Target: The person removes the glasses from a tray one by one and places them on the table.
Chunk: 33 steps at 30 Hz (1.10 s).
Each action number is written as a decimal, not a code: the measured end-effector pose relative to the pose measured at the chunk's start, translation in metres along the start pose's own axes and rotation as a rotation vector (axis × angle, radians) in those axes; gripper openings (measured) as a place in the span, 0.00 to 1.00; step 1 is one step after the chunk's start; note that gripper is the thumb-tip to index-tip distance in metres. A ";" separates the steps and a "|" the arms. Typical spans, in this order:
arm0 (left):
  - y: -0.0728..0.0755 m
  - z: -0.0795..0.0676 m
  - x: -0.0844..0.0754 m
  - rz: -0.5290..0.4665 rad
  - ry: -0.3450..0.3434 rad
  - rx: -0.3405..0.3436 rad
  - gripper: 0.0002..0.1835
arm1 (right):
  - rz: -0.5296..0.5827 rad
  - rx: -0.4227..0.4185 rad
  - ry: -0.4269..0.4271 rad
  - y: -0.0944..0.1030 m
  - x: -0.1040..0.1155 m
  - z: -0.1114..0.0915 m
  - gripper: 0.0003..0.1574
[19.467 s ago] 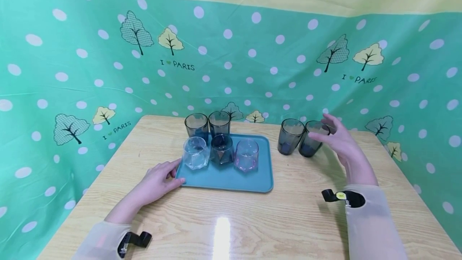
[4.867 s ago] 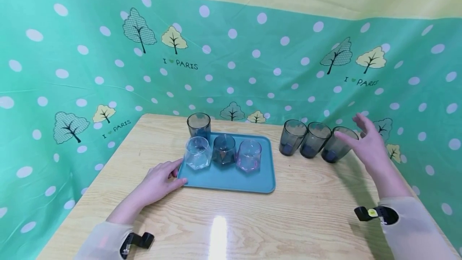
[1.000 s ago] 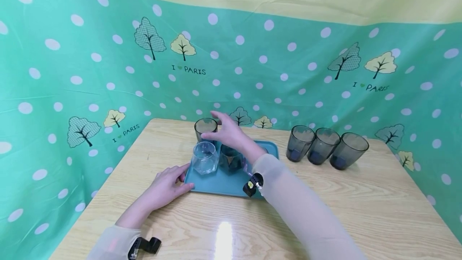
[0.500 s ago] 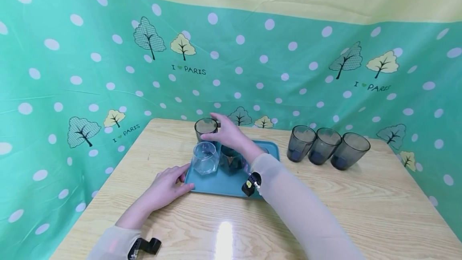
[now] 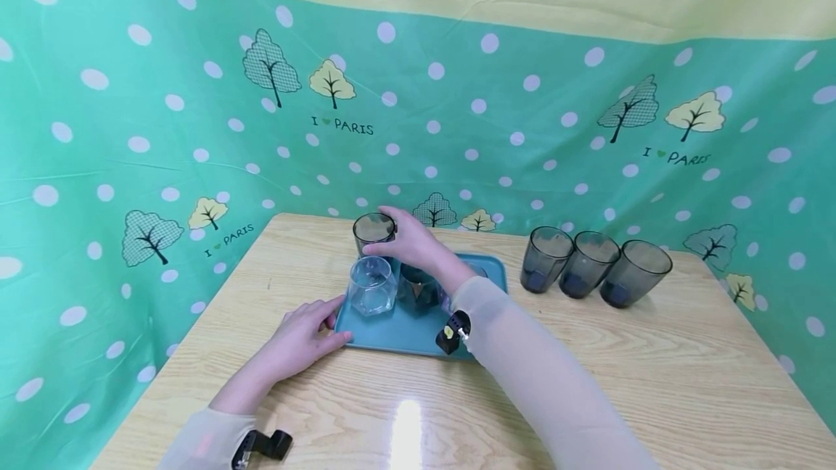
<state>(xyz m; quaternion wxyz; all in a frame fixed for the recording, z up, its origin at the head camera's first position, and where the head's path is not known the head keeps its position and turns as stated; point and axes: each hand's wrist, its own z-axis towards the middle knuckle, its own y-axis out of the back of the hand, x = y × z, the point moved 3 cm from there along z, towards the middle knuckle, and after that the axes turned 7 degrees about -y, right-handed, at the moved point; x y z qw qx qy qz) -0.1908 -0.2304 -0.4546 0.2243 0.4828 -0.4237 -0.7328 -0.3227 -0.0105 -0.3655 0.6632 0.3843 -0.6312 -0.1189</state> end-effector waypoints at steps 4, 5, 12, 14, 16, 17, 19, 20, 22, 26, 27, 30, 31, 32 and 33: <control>0.000 0.000 0.000 0.000 -0.003 -0.002 0.40 | 0.002 -0.005 0.002 -0.001 0.000 0.000 0.61; 0.000 0.000 0.000 -0.001 -0.003 -0.002 0.40 | 0.002 -0.006 0.003 -0.001 0.000 0.001 0.61; 0.001 -0.001 0.000 -0.006 0.007 -0.003 0.40 | 0.008 -0.011 0.004 -0.002 0.000 0.001 0.61; 0.001 -0.001 -0.001 -0.006 0.005 -0.004 0.40 | 0.009 -0.013 0.005 -0.002 -0.001 0.001 0.60; 0.001 -0.001 -0.001 -0.004 0.000 -0.006 0.40 | 0.013 -0.015 0.007 -0.002 -0.001 0.001 0.60; 0.001 -0.001 -0.001 -0.003 -0.003 -0.007 0.40 | 0.015 -0.016 0.008 -0.002 -0.001 0.001 0.60; 0.001 -0.001 -0.001 0.001 -0.008 -0.011 0.40 | 0.024 -0.020 0.007 -0.002 -0.001 0.001 0.59; 0.001 -0.001 -0.001 0.003 -0.010 -0.013 0.40 | 0.030 -0.022 0.006 -0.002 -0.001 0.001 0.59; 0.001 -0.001 -0.001 0.005 -0.011 -0.015 0.40 | 0.041 -0.027 0.002 -0.002 -0.001 0.000 0.59; 0.001 -0.001 -0.001 0.005 -0.011 -0.014 0.40 | 0.055 -0.044 -0.005 -0.002 -0.002 0.000 0.58; 0.001 -0.001 -0.001 0.005 -0.011 -0.014 0.40 | 0.056 -0.048 -0.005 -0.002 -0.002 0.000 0.58; 0.000 -0.001 -0.001 0.005 -0.008 -0.009 0.40 | 0.056 -0.060 -0.007 -0.003 -0.003 0.000 0.58; 0.000 -0.001 -0.001 0.003 -0.006 -0.007 0.40 | 0.054 -0.065 -0.007 -0.003 -0.003 0.000 0.58; 0.000 -0.001 -0.001 0.003 -0.004 -0.005 0.41 | 0.054 -0.070 -0.007 -0.003 -0.003 0.000 0.58; 0.000 -0.001 -0.001 0.002 -0.002 -0.003 0.41 | 0.053 -0.074 -0.005 -0.003 -0.003 0.000 0.58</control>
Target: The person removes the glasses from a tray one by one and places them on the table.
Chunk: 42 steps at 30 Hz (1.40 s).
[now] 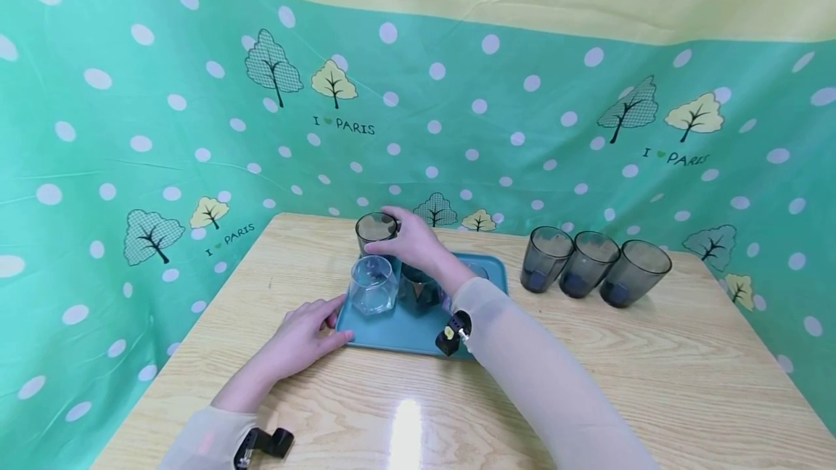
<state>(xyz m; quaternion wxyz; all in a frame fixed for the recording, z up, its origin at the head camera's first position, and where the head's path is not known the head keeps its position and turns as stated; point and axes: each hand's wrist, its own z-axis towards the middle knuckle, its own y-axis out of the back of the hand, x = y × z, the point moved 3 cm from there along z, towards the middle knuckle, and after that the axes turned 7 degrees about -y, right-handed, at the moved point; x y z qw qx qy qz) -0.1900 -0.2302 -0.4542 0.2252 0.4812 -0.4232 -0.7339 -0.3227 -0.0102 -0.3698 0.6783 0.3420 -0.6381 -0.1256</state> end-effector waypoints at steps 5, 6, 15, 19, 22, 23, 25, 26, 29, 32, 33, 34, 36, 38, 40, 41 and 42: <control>0.000 0.001 0.001 0.000 0.002 0.002 0.41 | 0.001 -0.019 0.011 0.001 -0.001 -0.001 0.57; 0.000 0.001 0.001 0.001 0.002 0.001 0.40 | 0.001 -0.021 0.013 0.001 -0.001 -0.001 0.57; -0.001 0.001 0.000 0.009 -0.008 -0.003 0.40 | 0.002 -0.045 0.021 0.002 -0.002 -0.003 0.58; -0.001 0.001 -0.001 0.008 -0.014 -0.005 0.40 | 0.029 -0.077 0.024 0.004 -0.003 -0.003 0.57; -0.001 0.002 0.000 0.004 -0.014 -0.004 0.40 | 0.050 -0.112 0.024 0.007 -0.002 -0.004 0.57; -0.001 0.001 0.001 0.003 -0.014 -0.004 0.40 | 0.058 -0.123 0.025 0.009 -0.001 -0.004 0.57; -0.001 0.001 0.001 -0.001 -0.013 -0.004 0.41 | 0.072 -0.145 0.032 0.013 0.001 -0.005 0.57; -0.002 0.001 0.001 -0.001 -0.013 -0.004 0.41 | 0.084 -0.153 0.040 0.016 0.002 -0.006 0.57; -0.002 0.001 0.002 0.001 -0.013 -0.006 0.41 | 0.126 -0.169 0.058 0.025 0.006 -0.010 0.55; -0.002 0.001 0.002 0.004 -0.013 -0.008 0.41 | 0.163 -0.178 0.056 0.035 0.009 -0.016 0.54; -0.002 0.001 0.002 0.003 -0.013 -0.007 0.41 | 0.172 -0.183 0.052 0.039 0.010 -0.018 0.54; -0.002 0.001 0.002 0.001 -0.012 -0.006 0.41 | 0.181 -0.187 0.051 0.042 0.011 -0.019 0.54; -0.002 0.001 0.001 -0.003 -0.011 -0.005 0.41 | 0.193 -0.197 0.048 0.048 0.013 -0.023 0.55; -0.002 0.001 0.000 -0.006 -0.011 -0.004 0.41 | 0.191 -0.208 0.048 0.054 0.015 -0.027 0.56; -0.001 0.000 0.000 -0.004 -0.013 -0.005 0.41 | 0.189 -0.213 0.047 0.059 0.017 -0.030 0.57; -0.001 0.000 0.000 -0.002 -0.015 -0.008 0.41 | 0.184 -0.216 0.045 0.062 0.018 -0.032 0.57; -0.001 0.000 0.000 0.000 -0.018 -0.009 0.41 | 0.184 -0.218 0.046 0.065 0.019 -0.034 0.57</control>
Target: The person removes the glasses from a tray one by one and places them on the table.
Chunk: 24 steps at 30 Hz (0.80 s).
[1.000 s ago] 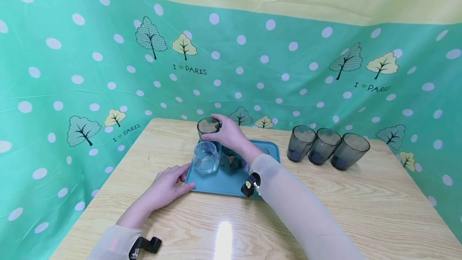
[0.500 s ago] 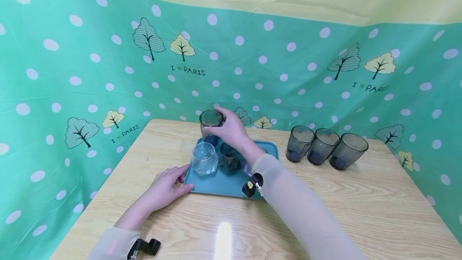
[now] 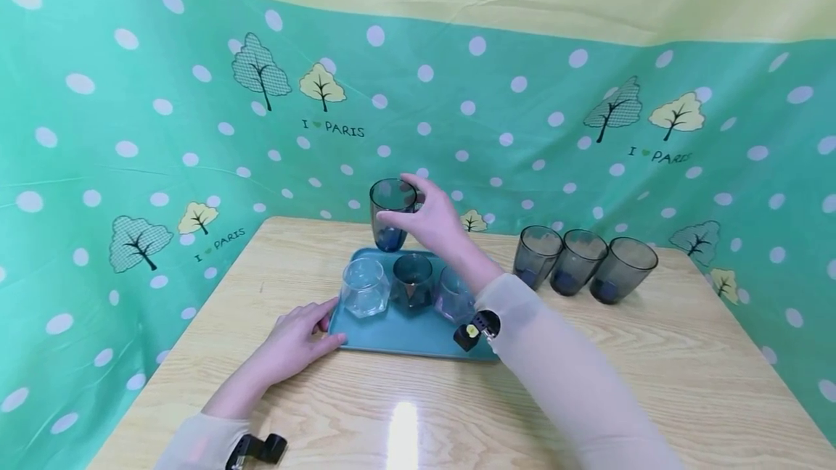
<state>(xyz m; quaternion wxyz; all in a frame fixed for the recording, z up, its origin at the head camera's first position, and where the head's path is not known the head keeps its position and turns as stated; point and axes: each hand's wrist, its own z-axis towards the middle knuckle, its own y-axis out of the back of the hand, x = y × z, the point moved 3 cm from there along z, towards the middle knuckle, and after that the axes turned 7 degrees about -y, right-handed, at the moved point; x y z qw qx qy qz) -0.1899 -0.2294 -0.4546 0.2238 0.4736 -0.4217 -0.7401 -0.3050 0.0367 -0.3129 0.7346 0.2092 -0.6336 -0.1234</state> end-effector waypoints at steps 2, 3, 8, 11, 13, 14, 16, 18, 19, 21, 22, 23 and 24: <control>0.000 0.000 0.000 0.006 -0.003 -0.005 0.41 | 0.006 -0.002 0.005 0.006 0.003 -0.003 0.57; 0.000 -0.001 0.000 0.007 -0.003 -0.007 0.41 | 0.013 0.000 0.012 0.009 0.005 -0.004 0.56; 0.000 -0.001 0.001 0.006 -0.001 -0.011 0.41 | 0.044 0.005 0.037 0.022 0.013 -0.015 0.55; -0.001 -0.001 0.000 0.003 -0.005 -0.012 0.41 | 0.065 0.007 0.044 0.028 0.017 -0.022 0.55; -0.001 -0.001 0.000 0.002 -0.007 -0.013 0.41 | 0.081 0.006 0.049 0.033 0.018 -0.027 0.54; -0.001 -0.001 0.000 0.003 -0.008 -0.013 0.41 | 0.085 0.003 0.051 0.035 0.019 -0.029 0.54; -0.001 -0.001 0.000 0.003 -0.007 -0.012 0.41 | 0.091 -0.004 0.057 0.039 0.018 -0.034 0.54; -0.002 -0.001 0.000 0.004 -0.007 -0.012 0.41 | 0.097 -0.012 0.067 0.043 0.017 -0.039 0.53; -0.002 -0.001 0.000 0.005 -0.007 -0.013 0.41 | 0.101 -0.016 0.071 0.045 0.016 -0.041 0.53; -0.001 -0.001 0.000 0.005 -0.008 -0.014 0.41 | 0.114 -0.018 0.081 0.049 0.014 -0.046 0.52; -0.001 -0.001 0.000 0.005 -0.009 -0.016 0.41 | 0.122 -0.016 0.085 0.051 0.014 -0.049 0.52; -0.001 -0.001 0.000 0.004 -0.011 -0.017 0.41 | 0.127 -0.015 0.088 0.054 0.013 -0.052 0.52; -0.001 -0.001 -0.001 0.002 -0.011 -0.017 0.41 | 0.131 -0.016 0.089 0.056 0.012 -0.054 0.52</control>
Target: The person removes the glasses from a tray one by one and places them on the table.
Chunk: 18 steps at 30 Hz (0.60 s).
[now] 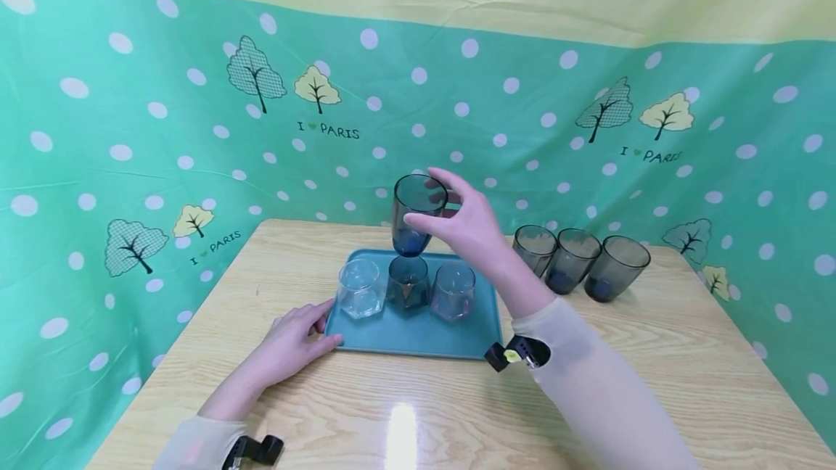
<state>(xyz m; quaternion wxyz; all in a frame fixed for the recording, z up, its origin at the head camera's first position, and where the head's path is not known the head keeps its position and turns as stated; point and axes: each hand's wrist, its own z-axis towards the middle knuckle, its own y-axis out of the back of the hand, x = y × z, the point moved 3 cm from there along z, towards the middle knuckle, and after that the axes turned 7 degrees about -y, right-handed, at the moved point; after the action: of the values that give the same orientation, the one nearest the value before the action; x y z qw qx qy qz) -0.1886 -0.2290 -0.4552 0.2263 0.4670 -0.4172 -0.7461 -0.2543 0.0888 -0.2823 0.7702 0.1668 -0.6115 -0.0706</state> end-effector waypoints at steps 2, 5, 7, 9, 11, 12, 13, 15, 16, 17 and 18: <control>0.000 0.000 0.000 -0.002 -0.001 0.000 0.41 | 0.007 0.000 0.000 0.005 0.000 -0.005 0.52; 0.000 0.000 0.000 -0.005 0.001 0.002 0.41 | 0.017 -0.005 -0.001 0.012 -0.001 -0.013 0.53; 0.000 0.001 0.000 -0.006 0.000 0.003 0.41 | 0.027 -0.012 -0.002 0.018 -0.002 -0.018 0.52; 0.000 0.001 0.000 -0.006 -0.004 0.003 0.41 | 0.035 -0.022 -0.012 0.023 -0.004 -0.023 0.52; 0.000 0.001 0.000 -0.005 -0.010 0.003 0.41 | 0.042 -0.029 -0.021 0.028 -0.006 -0.028 0.53; 0.000 0.002 0.000 -0.004 -0.013 0.003 0.41 | 0.037 -0.031 -0.023 0.031 -0.007 -0.030 0.53; 0.001 0.002 0.000 -0.003 -0.014 0.004 0.41 | 0.030 -0.035 -0.024 0.034 -0.008 -0.032 0.53; 0.001 0.002 0.000 0.000 -0.015 0.004 0.41 | 0.012 -0.038 -0.019 0.040 -0.011 -0.036 0.53; 0.001 0.002 0.000 0.002 -0.016 0.004 0.41 | 0.000 -0.042 -0.014 0.043 -0.012 -0.037 0.53; 0.001 0.001 0.000 0.004 -0.015 0.004 0.41 | -0.013 -0.047 -0.010 0.046 -0.013 -0.039 0.53; 0.001 0.001 0.000 0.004 -0.015 0.003 0.41 | -0.024 -0.053 -0.009 0.049 -0.014 -0.041 0.53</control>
<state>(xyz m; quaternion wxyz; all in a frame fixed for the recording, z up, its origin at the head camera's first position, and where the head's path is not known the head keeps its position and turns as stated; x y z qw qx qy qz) -0.1898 -0.2292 -0.4538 0.2240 0.4610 -0.4210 -0.7484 -0.2229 0.1458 -0.2867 0.7706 0.1533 -0.6109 -0.0971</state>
